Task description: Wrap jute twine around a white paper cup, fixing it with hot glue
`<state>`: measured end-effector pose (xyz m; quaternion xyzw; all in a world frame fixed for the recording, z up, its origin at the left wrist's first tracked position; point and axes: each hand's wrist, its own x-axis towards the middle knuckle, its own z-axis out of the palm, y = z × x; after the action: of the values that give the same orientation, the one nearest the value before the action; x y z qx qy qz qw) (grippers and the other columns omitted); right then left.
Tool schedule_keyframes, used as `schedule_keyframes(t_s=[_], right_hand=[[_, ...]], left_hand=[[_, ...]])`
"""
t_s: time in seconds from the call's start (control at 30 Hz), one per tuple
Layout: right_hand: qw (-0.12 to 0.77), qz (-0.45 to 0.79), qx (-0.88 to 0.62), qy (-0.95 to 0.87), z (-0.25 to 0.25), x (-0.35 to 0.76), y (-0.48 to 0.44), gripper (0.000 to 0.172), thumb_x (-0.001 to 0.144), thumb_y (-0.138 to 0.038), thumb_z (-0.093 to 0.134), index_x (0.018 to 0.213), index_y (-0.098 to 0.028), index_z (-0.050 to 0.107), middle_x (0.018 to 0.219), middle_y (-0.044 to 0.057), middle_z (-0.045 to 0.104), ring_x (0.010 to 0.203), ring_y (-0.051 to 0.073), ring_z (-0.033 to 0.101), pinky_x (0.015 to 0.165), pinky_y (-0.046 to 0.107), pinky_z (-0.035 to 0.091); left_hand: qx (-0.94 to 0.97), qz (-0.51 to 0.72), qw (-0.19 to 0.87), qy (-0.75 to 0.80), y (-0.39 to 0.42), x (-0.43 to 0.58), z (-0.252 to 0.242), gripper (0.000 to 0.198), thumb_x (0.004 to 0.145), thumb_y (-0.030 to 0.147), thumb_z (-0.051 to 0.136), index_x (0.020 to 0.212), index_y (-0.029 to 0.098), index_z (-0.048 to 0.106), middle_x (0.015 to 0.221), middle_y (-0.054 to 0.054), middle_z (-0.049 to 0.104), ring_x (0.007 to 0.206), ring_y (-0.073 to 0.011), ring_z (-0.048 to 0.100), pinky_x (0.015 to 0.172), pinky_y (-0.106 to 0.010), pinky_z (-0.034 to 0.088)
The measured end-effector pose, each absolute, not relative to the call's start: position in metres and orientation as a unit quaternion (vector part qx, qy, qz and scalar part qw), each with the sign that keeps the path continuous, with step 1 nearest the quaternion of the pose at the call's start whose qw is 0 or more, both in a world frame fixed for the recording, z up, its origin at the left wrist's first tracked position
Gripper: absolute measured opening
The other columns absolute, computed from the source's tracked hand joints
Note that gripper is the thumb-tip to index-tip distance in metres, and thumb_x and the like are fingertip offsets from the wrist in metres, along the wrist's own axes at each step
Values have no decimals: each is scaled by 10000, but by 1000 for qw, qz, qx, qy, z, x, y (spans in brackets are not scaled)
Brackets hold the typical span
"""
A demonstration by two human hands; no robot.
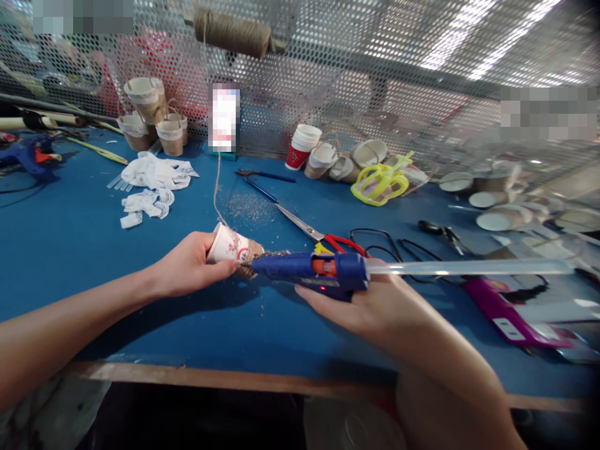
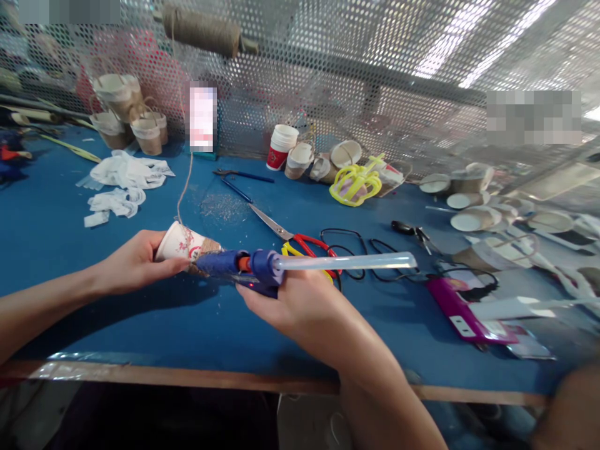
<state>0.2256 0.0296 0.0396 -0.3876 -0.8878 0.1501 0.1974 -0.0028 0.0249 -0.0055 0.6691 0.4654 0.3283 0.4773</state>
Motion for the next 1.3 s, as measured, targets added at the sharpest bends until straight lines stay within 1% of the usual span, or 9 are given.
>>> schedule_keyframes(t_s=[0.2, 0.4, 0.5, 0.6, 0.77, 0.97, 1.13, 1.23, 1.3], right_hand=[[202, 114, -346, -909, 38, 231, 32, 198, 778, -276, 459, 658, -210, 602, 483, -10, 504, 420, 103, 436, 399, 246, 315], [198, 11, -329, -923, 31, 239, 38, 172, 748, -279, 476, 763, -233, 640, 581, -1, 596, 525, 141, 516, 491, 258, 360], [197, 65, -404, -891, 35, 236, 38, 158, 721, -336, 509, 685, -226, 616, 556, 3, 579, 527, 152, 523, 507, 268, 387], [206, 119, -484, -842, 39, 230, 35, 178, 731, -360, 506, 645, -215, 564, 518, -9, 541, 479, 136, 503, 472, 257, 400], [206, 153, -506, -824, 39, 226, 37, 226, 716, -407, 505, 595, -218, 531, 504, -18, 521, 476, 129, 489, 464, 253, 410], [222, 155, -494, -826, 43, 225, 40, 251, 698, -346, 555, 495, -208, 499, 399, -39, 451, 371, 86, 400, 362, 222, 329], [242, 289, -514, -771, 49, 223, 47, 260, 684, -324, 606, 505, -206, 459, 357, -63, 437, 315, 68, 397, 347, 208, 343], [308, 333, -536, -712, 45, 228, 65, 183, 648, -303, 643, 588, -199, 505, 440, -41, 508, 379, 86, 460, 386, 217, 377], [368, 299, -572, -670, 42, 233, 80, 169, 643, -306, 648, 627, -189, 526, 552, -8, 574, 468, 107, 511, 436, 230, 407]], left_hand=[[672, 331, 469, 469, 24, -3, -4, 321, 723, 252, 535, 983, 98, 644, 795, -60, 658, 625, -141, 547, 590, -251, 447], [679, 323, 456, 475, 22, -3, -4, 282, 716, 266, 522, 887, 72, 634, 634, -9, 550, 508, -83, 410, 463, -194, 334], [686, 319, 443, 481, 21, -3, -4, 228, 693, 250, 523, 803, 72, 612, 566, 22, 467, 470, -66, 333, 419, -185, 274], [691, 332, 435, 471, 21, -2, -3, 161, 682, 237, 523, 708, 87, 573, 567, 27, 440, 486, -66, 334, 429, -184, 289], [709, 336, 414, 461, 20, -2, -3, 120, 675, 222, 520, 624, 113, 527, 544, 37, 402, 483, -67, 317, 428, -189, 291], [721, 332, 397, 462, 19, -1, -3, 120, 677, 218, 514, 591, 136, 502, 537, 34, 388, 484, -77, 324, 426, -197, 290], [724, 326, 391, 465, 19, -2, -2, 99, 679, 212, 512, 635, 124, 524, 564, 31, 424, 499, -75, 348, 434, -185, 302], [723, 324, 396, 465, 19, -3, -3, 86, 679, 200, 514, 653, 120, 532, 568, 33, 443, 499, -69, 353, 427, -174, 297], [722, 324, 397, 465, 19, -4, -3, 83, 679, 198, 515, 655, 120, 532, 566, 33, 447, 498, -67, 354, 429, -172, 297]])
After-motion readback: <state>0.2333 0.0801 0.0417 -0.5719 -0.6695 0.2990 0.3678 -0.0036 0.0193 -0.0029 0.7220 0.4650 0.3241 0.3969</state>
